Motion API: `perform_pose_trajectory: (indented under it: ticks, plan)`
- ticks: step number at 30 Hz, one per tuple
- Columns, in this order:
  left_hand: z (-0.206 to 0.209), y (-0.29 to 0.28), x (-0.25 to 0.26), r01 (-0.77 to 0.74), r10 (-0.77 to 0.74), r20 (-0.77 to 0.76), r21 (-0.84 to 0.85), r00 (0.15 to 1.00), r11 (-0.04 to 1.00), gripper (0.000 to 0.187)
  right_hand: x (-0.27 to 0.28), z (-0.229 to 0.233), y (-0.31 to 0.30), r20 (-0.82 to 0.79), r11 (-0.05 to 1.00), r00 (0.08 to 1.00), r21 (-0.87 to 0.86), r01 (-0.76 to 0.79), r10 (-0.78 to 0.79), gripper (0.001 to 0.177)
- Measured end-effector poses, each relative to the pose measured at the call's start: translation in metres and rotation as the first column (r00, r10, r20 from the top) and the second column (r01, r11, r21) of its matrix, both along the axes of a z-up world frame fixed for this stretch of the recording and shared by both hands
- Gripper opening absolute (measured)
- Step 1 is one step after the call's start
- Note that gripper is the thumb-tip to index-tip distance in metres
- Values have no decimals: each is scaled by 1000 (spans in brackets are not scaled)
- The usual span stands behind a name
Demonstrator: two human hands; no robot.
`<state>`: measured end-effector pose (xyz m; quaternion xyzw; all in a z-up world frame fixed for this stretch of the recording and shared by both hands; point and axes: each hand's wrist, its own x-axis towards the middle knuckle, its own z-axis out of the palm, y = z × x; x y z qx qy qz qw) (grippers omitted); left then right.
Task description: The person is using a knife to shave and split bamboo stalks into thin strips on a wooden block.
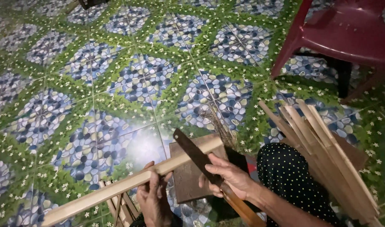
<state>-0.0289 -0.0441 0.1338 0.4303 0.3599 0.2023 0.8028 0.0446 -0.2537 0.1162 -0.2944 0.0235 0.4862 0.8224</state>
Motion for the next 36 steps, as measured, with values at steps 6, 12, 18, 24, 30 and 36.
perform_pose_trajectory:
  ticks: [6, 12, 18, 24, 30, 36]
  plan:
    - [36, -13, 5, 123, -123, -4, -30, 992, 992, 66, 12, -19, -9, -69, 995, 993, -38, 92, -95, 93]
    - [45, -17, 12, 206, -206, -14, -47, 978, 978, 65, 26, -27, -4, -107, 988, 982, -47, 149, -154, 82]
    - [-176, 45, 39, 531, -542, 681, 258, 493, 807, 76, 56, -23, 1, -67, 994, 995, 76, 80, -74, 75]
    - [-125, 39, 75, 59, -120, -263, -230, 957, 971, 35, 59, -30, 17, -68, 990, 998, 140, 10, 0, 78]
    - [21, -15, 24, 127, -130, -27, -92, 991, 988, 42, 31, 8, 29, 260, 979, 946, 5, -203, 195, 56]
    - [12, -18, 28, 72, -86, -185, -80, 979, 994, 36, 15, -8, 32, -34, 979, 979, -23, -204, 203, 92]
